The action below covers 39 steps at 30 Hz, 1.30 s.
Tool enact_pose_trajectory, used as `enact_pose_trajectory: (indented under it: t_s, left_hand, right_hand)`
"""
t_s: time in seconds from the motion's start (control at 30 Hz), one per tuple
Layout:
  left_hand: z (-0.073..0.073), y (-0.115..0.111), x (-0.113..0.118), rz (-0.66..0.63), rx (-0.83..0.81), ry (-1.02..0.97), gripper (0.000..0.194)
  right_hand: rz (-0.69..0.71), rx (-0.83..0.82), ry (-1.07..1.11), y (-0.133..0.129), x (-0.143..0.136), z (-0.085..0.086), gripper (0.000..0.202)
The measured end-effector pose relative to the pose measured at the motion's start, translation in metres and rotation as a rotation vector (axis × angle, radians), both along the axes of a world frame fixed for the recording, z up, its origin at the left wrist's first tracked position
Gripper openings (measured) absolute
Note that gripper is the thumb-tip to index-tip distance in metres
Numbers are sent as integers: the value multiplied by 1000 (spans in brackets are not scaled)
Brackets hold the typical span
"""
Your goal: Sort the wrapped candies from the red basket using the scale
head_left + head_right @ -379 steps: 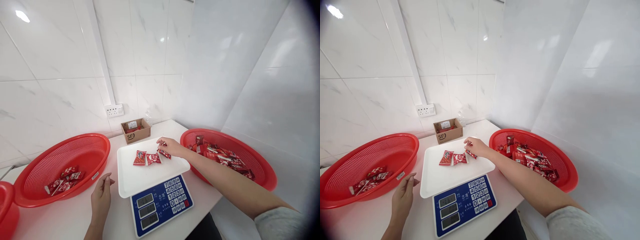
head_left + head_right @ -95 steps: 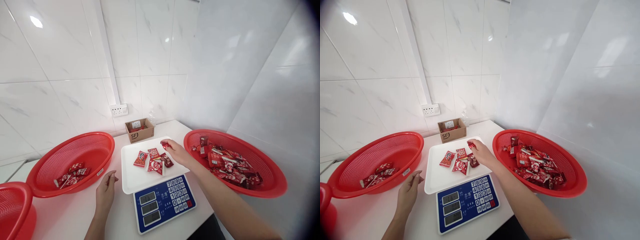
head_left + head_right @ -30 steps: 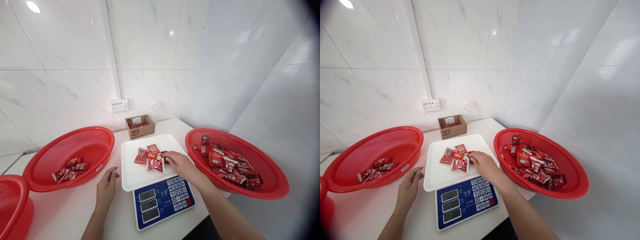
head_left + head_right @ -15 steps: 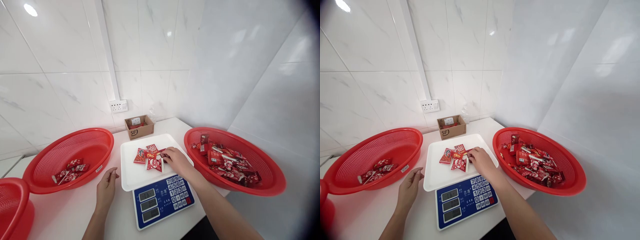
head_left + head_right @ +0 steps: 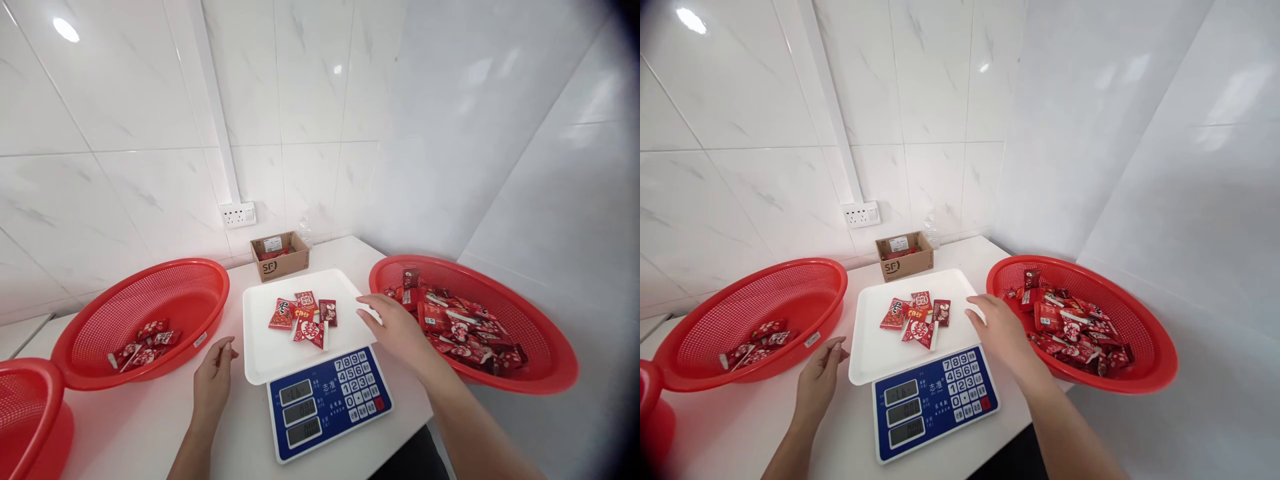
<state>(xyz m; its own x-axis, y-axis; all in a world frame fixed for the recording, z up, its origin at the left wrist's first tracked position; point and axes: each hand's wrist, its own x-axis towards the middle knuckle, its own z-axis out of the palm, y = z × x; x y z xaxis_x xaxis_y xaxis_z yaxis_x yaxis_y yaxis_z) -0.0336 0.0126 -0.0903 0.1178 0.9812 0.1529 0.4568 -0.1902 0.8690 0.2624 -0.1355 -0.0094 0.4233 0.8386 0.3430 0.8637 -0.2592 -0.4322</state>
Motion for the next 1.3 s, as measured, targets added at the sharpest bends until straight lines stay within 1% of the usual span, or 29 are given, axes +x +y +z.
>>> enact_pose_trajectory:
  t_s: [0.07,0.17,0.23,0.3,0.4,0.47,0.5,0.53,0.57,0.63,0.73,0.8,0.83,0.93,1.03,1.13,1.3]
  left_hand:
    - [0,0,0,10,-2,1,42]
    - [2,-2,0,40,4,-5,42]
    - [5,-4,1,76,23,-24,42]
    - [11,-6,1,136,56,-45,41]
    - [24,-13,1,252,106,-77,39]
    - [35,-20,3,281,136,-93,38]
    - [40,-23,5,257,155,-88,37]
    - [46,-26,8,199,185,-67,36]
    - [51,-30,12,111,227,-29,33]
    - [64,-36,23,-121,327,92,28]
    - [83,-39,48,-443,437,306,26]
    - [95,-36,67,-583,485,432,31]
    - [101,-33,77,-630,505,509,33]
    - [115,-21,104,-709,517,780,35]
    - [123,-10,124,-758,476,897,29]
    - [123,-2,135,-793,429,964,19]
    - [121,4,143,-826,375,1046,14]
  right_hand:
    - [-83,-24,-20,-17,13,-1,34]
    - [-176,-172,11,-37,28,-8,42]
    - [-185,-297,33,-43,34,-14,47]
    - [-174,-381,36,-46,36,-19,49]
    - [-153,-410,49,-45,37,-21,51]
    - [-137,-410,58,-43,38,-21,53]
    - [-126,-404,59,-43,39,-20,53]
    - [-115,-393,58,-44,39,-20,53]
    - [-107,-378,59,-44,40,-20,52]
    - [-97,-334,65,-46,41,-20,50]
    - [-85,-298,72,-49,42,-22,49]
    - [-61,-300,79,-51,43,-22,50]
    - [-48,-304,85,-51,43,-22,50]
    - [-21,-308,106,-53,44,-23,51]
    - [-10,-307,123,-56,46,-22,52]
    - [-4,-305,146,-58,47,-21,54]
    - [-12,-329,190,-57,48,-19,57]
